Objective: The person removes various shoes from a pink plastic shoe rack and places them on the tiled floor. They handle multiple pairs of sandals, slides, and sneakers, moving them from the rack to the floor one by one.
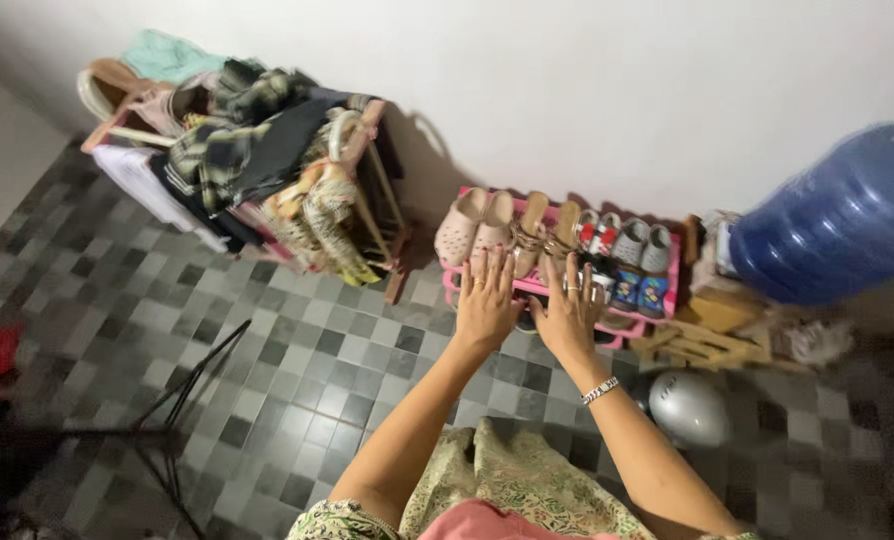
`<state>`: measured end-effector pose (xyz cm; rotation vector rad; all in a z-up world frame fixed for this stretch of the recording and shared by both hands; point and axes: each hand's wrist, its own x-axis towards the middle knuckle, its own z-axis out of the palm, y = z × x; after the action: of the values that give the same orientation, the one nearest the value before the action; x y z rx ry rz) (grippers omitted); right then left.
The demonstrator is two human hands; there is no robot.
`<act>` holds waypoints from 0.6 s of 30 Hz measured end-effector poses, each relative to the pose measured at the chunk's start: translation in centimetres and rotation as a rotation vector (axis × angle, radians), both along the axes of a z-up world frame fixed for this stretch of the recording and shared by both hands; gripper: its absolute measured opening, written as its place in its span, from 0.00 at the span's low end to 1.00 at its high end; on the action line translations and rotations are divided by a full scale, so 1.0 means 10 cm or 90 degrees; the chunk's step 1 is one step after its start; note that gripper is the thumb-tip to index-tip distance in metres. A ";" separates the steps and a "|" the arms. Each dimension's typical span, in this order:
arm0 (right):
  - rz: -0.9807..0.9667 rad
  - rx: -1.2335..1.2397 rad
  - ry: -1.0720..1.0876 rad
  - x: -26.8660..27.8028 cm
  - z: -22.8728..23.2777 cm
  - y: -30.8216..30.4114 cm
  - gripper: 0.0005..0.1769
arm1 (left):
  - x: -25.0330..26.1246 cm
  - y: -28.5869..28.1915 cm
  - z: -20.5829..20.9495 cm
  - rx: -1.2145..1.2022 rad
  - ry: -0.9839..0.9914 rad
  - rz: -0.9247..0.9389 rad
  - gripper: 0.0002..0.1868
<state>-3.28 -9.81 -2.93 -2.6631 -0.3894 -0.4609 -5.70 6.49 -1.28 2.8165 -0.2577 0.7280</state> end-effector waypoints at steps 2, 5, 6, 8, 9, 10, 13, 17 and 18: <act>0.032 -0.008 -0.001 -0.04 0.03 0.13 0.47 | -0.16 0.13 0.03 -0.011 0.015 0.041 0.46; 0.103 -0.017 -0.071 -0.10 0.09 0.42 0.44 | -0.38 0.43 0.12 -0.012 0.057 0.104 0.45; 0.129 -0.016 -0.097 -0.09 0.09 0.52 0.43 | -0.45 0.50 0.13 -0.009 0.083 0.122 0.45; 0.175 -0.024 -0.094 -0.10 0.10 0.73 0.43 | -0.60 0.68 0.10 -0.001 0.027 0.184 0.43; 0.197 -0.030 -0.093 -0.18 0.09 0.84 0.43 | -0.73 0.77 0.07 0.003 -0.001 0.214 0.42; 0.220 -0.026 -0.099 -0.24 0.10 0.96 0.43 | -0.85 0.85 0.05 -0.001 -0.014 0.240 0.41; 0.300 -0.007 -0.106 -0.33 0.05 1.38 0.41 | -1.08 1.15 0.00 -0.030 -0.023 0.300 0.41; 0.397 -0.008 -0.079 -0.72 0.07 1.89 0.40 | -1.70 1.51 -0.03 -0.094 0.019 0.358 0.47; 0.411 -0.014 -0.074 -0.77 0.09 2.05 0.40 | -1.77 1.65 -0.02 -0.095 0.019 0.380 0.48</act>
<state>-10.93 10.71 -2.00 -2.3474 -1.2355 -0.3981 -23.37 22.94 -1.50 2.7567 0.6413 0.7686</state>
